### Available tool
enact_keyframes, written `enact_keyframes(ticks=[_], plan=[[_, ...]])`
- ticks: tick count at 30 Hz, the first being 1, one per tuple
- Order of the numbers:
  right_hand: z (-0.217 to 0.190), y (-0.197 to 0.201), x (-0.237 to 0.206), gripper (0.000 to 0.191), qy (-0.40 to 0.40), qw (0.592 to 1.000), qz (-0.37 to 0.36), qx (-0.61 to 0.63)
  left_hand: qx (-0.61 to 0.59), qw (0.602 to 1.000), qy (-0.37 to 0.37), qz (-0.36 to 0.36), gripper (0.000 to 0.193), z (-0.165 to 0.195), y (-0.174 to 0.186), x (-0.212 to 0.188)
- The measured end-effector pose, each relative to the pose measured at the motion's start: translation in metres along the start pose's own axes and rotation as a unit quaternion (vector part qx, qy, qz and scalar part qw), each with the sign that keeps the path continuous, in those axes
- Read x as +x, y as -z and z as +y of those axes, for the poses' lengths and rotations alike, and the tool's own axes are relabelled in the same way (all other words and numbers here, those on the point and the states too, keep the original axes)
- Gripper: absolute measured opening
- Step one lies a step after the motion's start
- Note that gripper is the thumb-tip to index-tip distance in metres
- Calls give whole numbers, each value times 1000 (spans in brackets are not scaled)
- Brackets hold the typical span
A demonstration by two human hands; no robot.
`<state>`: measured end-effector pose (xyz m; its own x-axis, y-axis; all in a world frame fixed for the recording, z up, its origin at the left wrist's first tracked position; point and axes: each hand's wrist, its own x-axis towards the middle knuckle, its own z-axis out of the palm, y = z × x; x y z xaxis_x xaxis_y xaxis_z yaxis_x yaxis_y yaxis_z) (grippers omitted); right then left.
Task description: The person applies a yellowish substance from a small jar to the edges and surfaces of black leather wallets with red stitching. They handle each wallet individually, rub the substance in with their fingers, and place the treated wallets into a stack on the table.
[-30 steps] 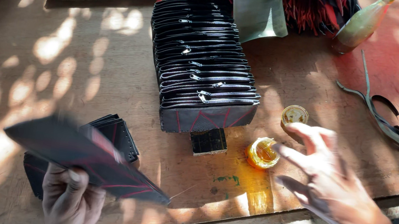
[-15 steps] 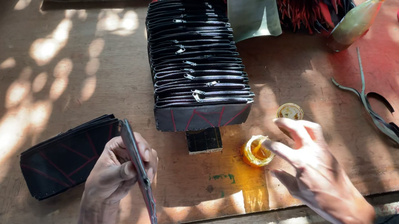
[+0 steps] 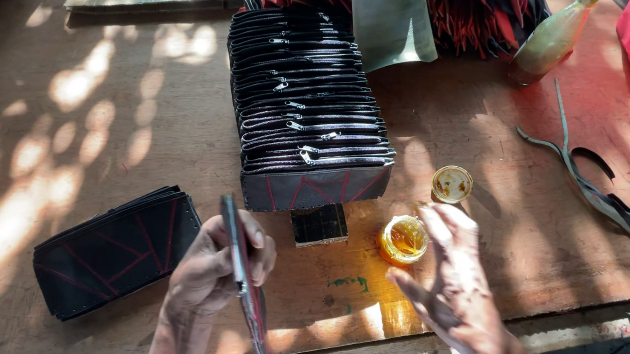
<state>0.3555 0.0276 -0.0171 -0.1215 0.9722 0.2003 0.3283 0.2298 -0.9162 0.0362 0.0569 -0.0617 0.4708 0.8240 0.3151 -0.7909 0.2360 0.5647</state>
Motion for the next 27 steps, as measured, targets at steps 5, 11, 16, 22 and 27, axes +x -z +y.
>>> enact_keyframes(ticks=[5, 11, 16, 22, 27], plan=[[37, -4, 7, 78, 134, 988, 25, -71, 53, 999, 9, -12, 41, -4, -1, 2], [18, 12, -11, 76, 167, 947, 37, -273, 66, 998, 10, 13, 43, 6, -3, -8], [4, 37, -21, 49, 171, 902, 15, -395, 76, 997, 23, 18, 44, 5, -2, -6], [-35, 86, -29, 49, 95, 942, 171, -272, 95, 995, 26, -30, 46, 1, 2, 3], [-26, 17, -37, 92, 147, 960, -190, 145, 169, 982, 81, -19, 52, 7, 0, 10]])
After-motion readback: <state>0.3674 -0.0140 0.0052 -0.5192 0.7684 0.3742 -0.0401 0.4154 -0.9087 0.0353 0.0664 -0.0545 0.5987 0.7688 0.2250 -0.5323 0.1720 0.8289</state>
